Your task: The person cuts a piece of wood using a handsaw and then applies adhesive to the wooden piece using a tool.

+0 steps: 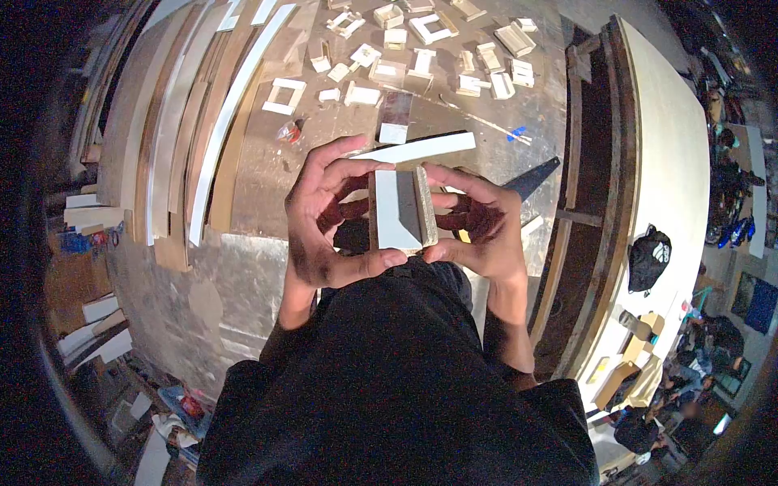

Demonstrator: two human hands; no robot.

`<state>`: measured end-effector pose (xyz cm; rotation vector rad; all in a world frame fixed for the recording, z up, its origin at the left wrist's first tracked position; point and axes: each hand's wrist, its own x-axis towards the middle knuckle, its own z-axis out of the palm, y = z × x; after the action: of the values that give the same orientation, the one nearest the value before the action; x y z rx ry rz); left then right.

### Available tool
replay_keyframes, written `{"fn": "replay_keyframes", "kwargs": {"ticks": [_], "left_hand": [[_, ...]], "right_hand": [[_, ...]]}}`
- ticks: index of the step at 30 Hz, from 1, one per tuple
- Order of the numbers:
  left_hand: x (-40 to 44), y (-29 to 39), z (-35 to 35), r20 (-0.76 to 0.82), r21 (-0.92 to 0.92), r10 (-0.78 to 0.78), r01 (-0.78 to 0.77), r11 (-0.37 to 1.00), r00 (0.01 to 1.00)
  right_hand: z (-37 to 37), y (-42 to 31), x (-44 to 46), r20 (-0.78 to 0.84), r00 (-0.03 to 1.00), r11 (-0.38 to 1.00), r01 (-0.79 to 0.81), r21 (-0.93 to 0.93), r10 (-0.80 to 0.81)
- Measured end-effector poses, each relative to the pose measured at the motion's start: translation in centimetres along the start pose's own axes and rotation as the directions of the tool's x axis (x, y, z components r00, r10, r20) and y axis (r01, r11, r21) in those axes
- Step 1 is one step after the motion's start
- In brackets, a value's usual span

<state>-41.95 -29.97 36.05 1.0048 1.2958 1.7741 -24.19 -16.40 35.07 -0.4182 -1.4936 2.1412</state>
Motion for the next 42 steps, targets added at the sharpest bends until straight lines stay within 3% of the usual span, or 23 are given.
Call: {"fn": "replay_keyframes", "kwargs": {"ticks": [15,18,20,26,42], "left_hand": [[0.0,0.4,0.0,-0.002,0.019,-0.018,0.018,1.000,1.000],[0.0,0.1,-0.5,0.084,0.103,0.019,-0.028,0.994,0.996],[0.0,0.5,-0.5,0.094,0.129,-0.038,0.025,0.991,0.995],[0.1,-0.4,-0.3,0.035,0.073,0.032,-0.035,0.997,0.999],[-0.1,-0.6,-0.4,0.020,0.089,-0.006,0.004,0.996,1.000]], "right_hand": [[-0.1,0.4,-0.3,-0.018,0.999,0.999,0.036,0.012,-0.036],[0.0,0.4,-0.2,-0.036,0.998,0.998,0.049,0.029,-0.048],[0.2,0.4,-0.2,-0.046,0.997,0.998,0.055,0.037,-0.054],[0.5,0.8,-0.3,-0.083,0.993,0.996,0.087,0.036,-0.083],[0.2,1.3,-0.9,-0.116,0.991,0.998,0.070,0.007,-0.069]]}}
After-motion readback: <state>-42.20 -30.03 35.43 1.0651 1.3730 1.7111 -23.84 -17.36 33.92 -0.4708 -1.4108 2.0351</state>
